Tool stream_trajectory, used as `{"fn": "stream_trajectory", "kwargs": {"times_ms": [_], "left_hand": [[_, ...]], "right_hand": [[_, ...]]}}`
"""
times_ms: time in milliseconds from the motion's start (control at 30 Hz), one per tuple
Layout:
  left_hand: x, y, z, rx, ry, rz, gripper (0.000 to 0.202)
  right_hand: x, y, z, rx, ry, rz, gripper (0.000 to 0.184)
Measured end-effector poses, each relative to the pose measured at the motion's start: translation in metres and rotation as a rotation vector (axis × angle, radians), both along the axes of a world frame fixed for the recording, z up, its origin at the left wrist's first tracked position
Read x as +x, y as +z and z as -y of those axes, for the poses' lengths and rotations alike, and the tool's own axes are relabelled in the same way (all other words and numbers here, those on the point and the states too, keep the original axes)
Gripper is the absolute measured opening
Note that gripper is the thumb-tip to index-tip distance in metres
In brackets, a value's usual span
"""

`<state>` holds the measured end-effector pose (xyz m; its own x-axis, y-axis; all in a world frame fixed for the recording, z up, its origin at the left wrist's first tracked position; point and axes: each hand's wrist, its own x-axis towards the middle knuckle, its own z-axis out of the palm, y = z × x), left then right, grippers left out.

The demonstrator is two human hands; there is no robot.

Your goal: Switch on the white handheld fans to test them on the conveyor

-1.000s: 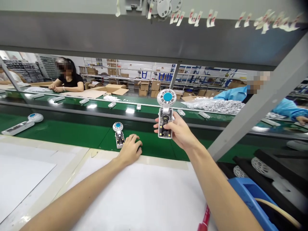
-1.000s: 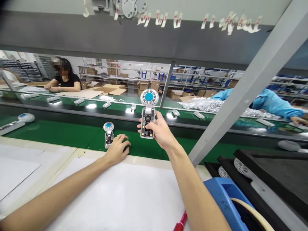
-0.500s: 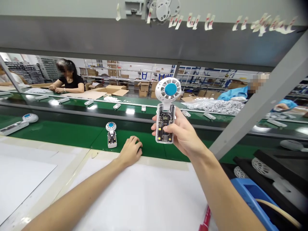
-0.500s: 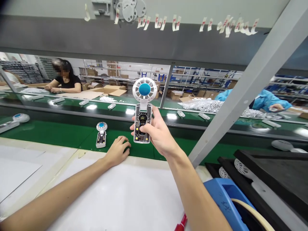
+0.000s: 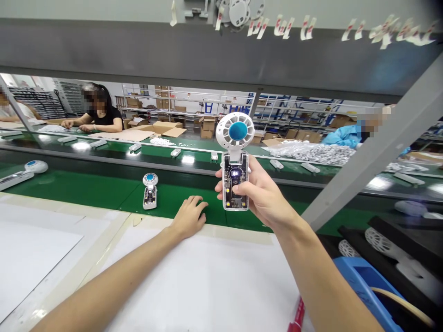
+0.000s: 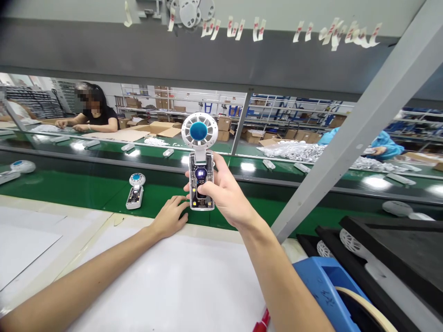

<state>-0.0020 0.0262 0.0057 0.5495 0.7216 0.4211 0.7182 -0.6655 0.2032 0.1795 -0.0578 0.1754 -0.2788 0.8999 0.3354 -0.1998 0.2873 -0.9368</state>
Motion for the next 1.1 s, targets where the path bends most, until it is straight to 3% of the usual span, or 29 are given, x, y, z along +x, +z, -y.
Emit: {"fn": "stream_trajectory", "kwargs": {"times_ms": [367,800,1100], "left_hand": [[-0.0001,0.003,0.0015,-0.043,-0.065,-0.017,0.031],[0.0002,0.0036,0.0019,-0.05,-0.054,-0.002,0.027],[-0.0001,0.0011,-0.0002,-0.042,-0.061,0.003,0.031]], "right_hand": [[-0.0044,0.005,0.0057,-0.099,-0.062,-0.031,0.075],[-0.0027,0.004,0.0046,-0.07,-0.029,-0.071,0.052],[0.0003,0.0045,0.0064,-0.055,0.018,-0.055,0.049]]}}
